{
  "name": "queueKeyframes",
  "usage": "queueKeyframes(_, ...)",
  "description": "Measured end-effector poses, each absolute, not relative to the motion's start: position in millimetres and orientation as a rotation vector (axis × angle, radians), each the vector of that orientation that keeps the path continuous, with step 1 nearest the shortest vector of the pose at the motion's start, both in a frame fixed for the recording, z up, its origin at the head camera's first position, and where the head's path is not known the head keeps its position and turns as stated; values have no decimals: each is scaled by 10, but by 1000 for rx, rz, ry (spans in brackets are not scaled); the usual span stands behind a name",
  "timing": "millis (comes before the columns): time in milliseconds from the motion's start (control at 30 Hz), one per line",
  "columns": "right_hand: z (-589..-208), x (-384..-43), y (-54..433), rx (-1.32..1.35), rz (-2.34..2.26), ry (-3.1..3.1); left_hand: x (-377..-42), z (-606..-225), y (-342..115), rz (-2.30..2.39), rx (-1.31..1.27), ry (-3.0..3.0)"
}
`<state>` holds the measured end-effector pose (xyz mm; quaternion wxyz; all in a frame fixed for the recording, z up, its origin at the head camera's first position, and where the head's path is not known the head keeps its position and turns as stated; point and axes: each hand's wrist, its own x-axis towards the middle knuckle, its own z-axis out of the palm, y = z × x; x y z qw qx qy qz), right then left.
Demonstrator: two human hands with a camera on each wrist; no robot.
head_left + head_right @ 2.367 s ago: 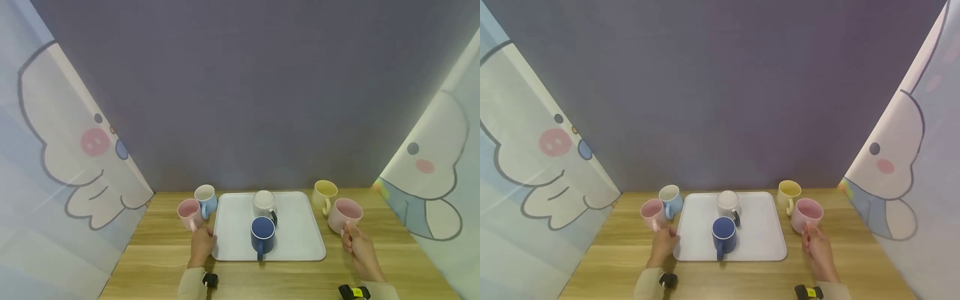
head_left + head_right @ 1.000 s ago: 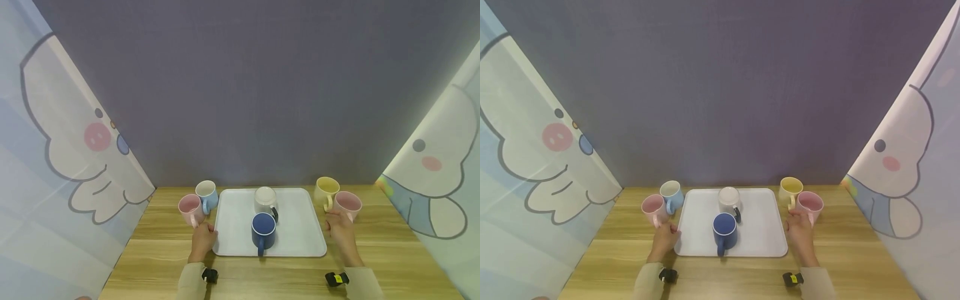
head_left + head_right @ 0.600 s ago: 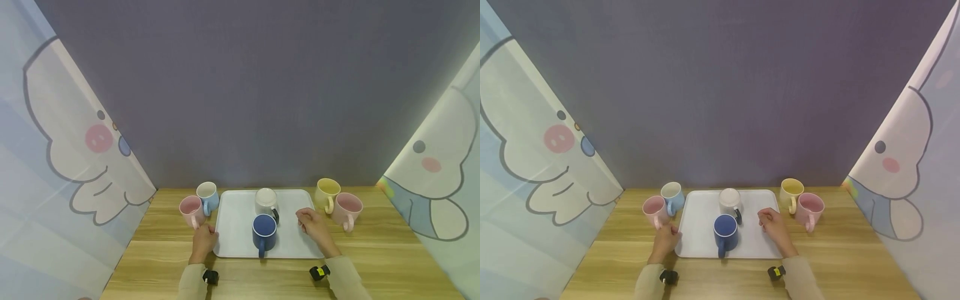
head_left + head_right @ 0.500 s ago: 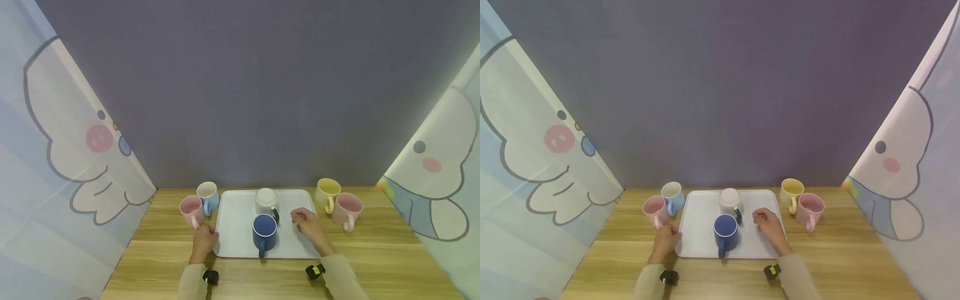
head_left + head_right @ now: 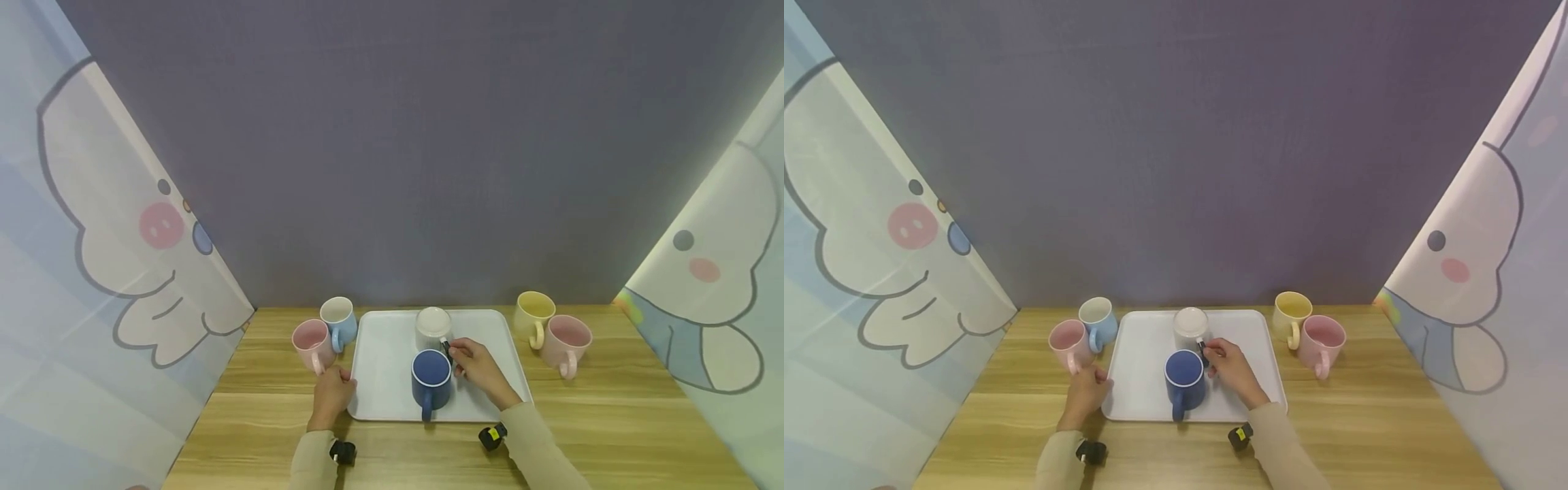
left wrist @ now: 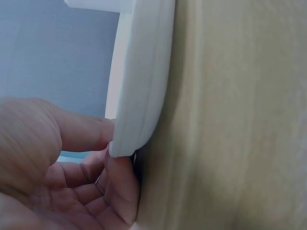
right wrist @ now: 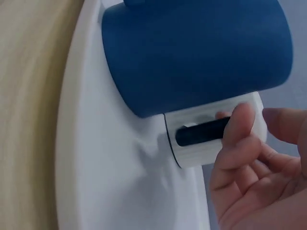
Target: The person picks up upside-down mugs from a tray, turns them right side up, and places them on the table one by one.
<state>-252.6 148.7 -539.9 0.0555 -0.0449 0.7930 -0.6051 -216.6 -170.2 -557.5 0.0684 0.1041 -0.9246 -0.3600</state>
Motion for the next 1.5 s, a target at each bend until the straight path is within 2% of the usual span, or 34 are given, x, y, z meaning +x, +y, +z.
queueKeyframes(100,-5430,-2553,1456,-174,-1857,2358,-2168,-5573,-1710,-1093,324,-2787)
queueKeyframes(500,-5479,-2602,1454,-19,-1874,2415,-2170,-5584,-1713,-1097,324,-2787)
queueKeyframes(1500,-5511,-2523,1477,67,-2014,2360,-2182,-5612,-1714,-1071,309,-2791)
